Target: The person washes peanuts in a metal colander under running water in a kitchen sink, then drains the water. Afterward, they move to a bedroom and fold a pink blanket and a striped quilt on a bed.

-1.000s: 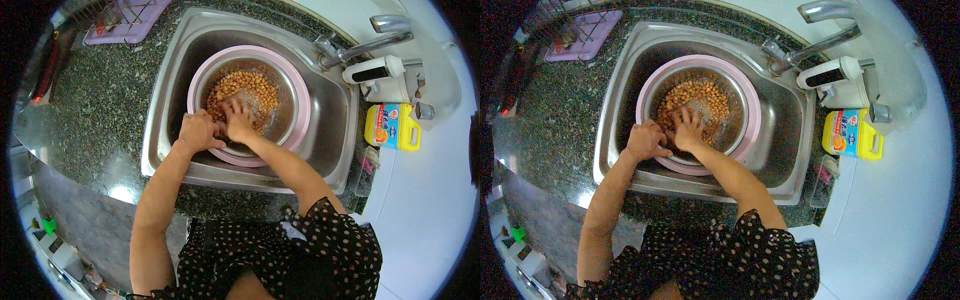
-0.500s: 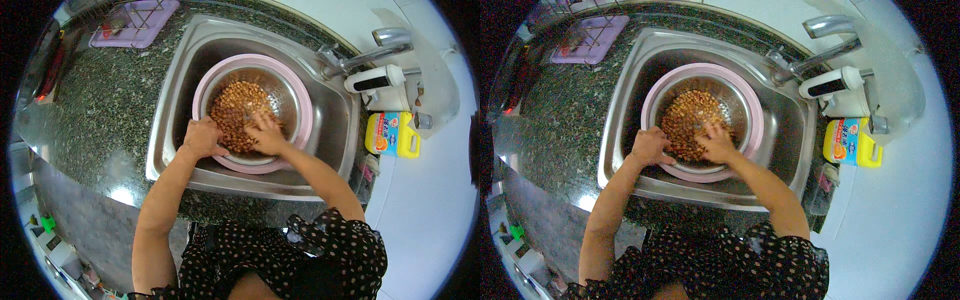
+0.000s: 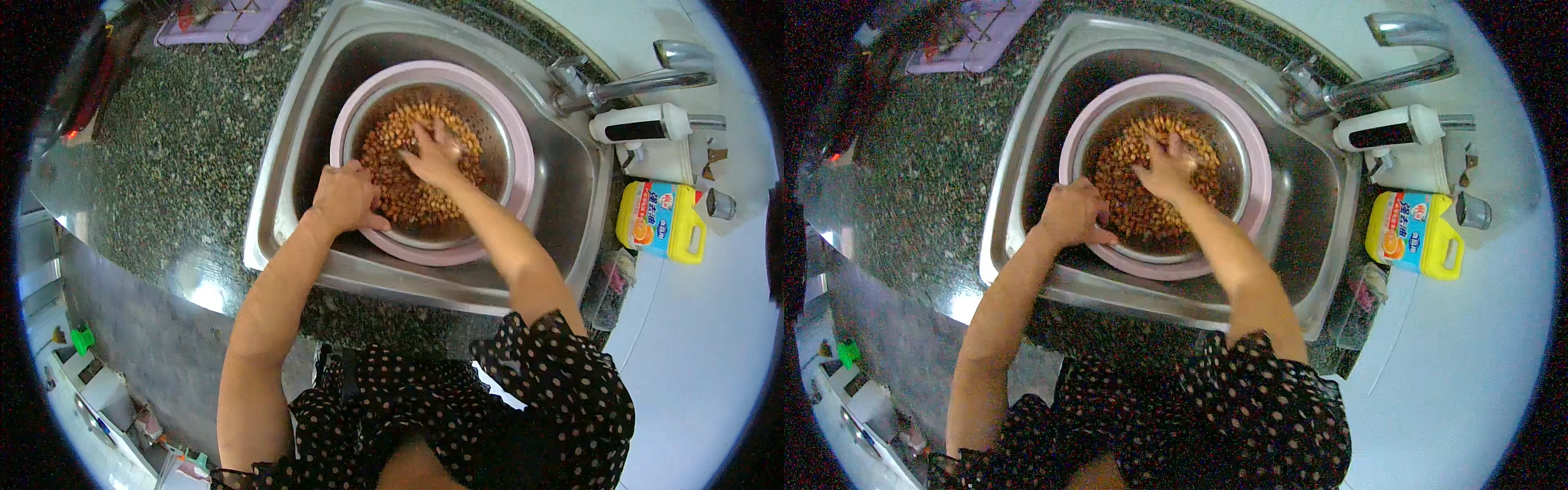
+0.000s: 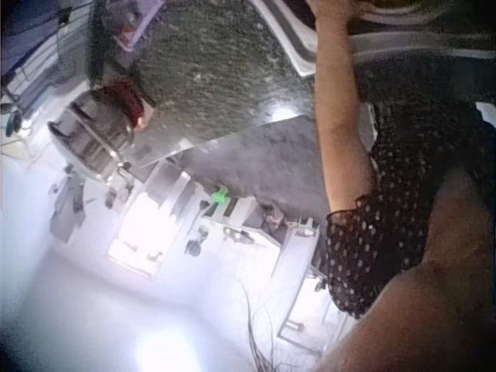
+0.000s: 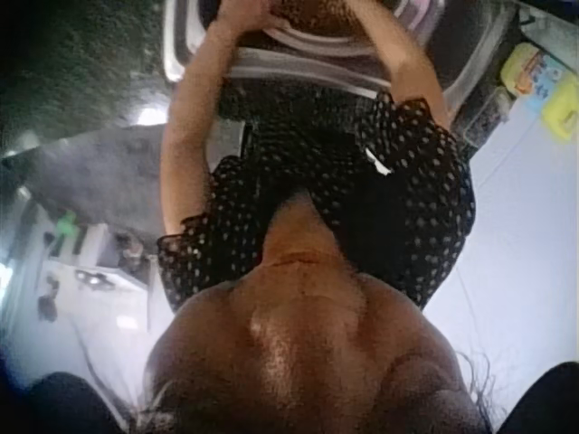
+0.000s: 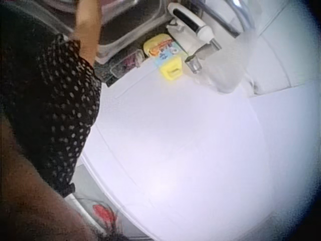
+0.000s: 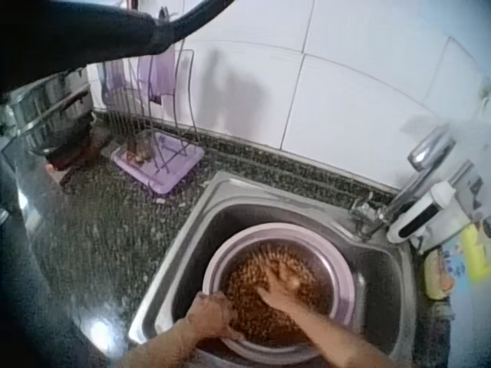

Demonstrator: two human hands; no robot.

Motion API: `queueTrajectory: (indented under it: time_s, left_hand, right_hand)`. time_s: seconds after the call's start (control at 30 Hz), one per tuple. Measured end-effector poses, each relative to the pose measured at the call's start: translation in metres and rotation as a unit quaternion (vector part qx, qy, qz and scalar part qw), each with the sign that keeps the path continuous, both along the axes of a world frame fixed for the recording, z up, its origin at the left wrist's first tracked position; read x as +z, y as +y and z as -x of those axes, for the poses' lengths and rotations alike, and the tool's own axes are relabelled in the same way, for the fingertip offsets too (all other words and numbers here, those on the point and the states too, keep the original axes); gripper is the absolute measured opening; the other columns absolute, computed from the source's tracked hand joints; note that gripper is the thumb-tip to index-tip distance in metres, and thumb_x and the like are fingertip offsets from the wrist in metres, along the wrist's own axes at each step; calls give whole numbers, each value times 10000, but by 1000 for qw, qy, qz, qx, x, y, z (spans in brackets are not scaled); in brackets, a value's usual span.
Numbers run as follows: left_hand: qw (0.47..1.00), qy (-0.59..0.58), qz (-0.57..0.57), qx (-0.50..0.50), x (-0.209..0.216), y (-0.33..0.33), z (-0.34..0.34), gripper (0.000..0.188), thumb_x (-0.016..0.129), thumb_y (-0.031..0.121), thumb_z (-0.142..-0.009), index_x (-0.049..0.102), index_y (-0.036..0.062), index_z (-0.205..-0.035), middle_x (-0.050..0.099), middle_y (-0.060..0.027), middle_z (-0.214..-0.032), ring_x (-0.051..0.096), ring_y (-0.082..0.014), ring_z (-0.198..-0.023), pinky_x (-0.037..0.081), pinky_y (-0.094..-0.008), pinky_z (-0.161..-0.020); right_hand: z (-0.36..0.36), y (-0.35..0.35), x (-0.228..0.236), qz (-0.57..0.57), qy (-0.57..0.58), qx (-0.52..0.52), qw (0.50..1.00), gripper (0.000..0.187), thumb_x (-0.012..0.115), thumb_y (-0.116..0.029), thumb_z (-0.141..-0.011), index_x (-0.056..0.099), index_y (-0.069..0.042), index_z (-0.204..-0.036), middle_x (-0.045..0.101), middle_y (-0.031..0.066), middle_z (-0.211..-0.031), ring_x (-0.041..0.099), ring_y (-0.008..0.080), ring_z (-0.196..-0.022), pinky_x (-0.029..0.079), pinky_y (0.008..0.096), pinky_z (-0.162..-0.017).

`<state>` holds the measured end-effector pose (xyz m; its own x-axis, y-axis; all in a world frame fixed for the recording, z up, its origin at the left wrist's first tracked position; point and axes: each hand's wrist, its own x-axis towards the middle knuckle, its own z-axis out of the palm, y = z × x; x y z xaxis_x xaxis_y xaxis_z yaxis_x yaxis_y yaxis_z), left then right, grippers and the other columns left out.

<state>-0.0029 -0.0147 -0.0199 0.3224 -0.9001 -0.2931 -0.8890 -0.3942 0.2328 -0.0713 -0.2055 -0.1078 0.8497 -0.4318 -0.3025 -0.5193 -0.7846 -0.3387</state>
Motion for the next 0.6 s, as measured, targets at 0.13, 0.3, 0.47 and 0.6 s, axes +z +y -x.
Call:
queueTrajectory:
  time_s: [0.13, 0.3, 0.47, 0.6]
  left_hand:
    - [1000, 4, 16, 6, -5, 7, 2, 416, 690, 566, -538, 664, 183, -698, 603, 13, -806, 515, -162, -948, 452, -394, -722]
    - [999, 24, 39, 14, 0, 7, 2, 412, 697, 555, -525, 647, 171, -665, 595, 21, -765, 528, -171, -923, 456, -396, -705]
    - [1000, 4, -11, -4, 1, -1, 1, 399, 679, 580, -565, 683, 211, -719, 595, 29, -784, 510, -142, -928, 434, -385, -738]
    - [999, -31, -8, 12, -8, 10, 3, 424, 656, 612, -581, 690, 221, -744, 600, 35, -804, 510, -140, -932, 434, -386, -746]
  right_hand:
    - [17, 57, 15, -43, -1, 116, 992, 813, 659, -455, -699, 256, -215, -1364, 101, 160, -1441, 42, 408, -1313, 135, 655, -958]
    - [61, -25, 16, 138, 95, 191, 967, 636, 572, -448, -775, 306, -306, -1336, 93, 136, -1449, 58, 392, -1317, 73, 625, -989]
    - [2, 37, 2, 36, -42, 94, 994, 684, 597, -419, -762, 289, -261, -1352, 183, 177, -1402, 131, 378, -1300, 88, 578, -1005]
    - [56, 29, 28, 30, 27, 303, 952, 612, 595, -389, -757, 393, -211, -1306, 157, 172, -1420, 117, 369, -1301, 95, 560, -1004]
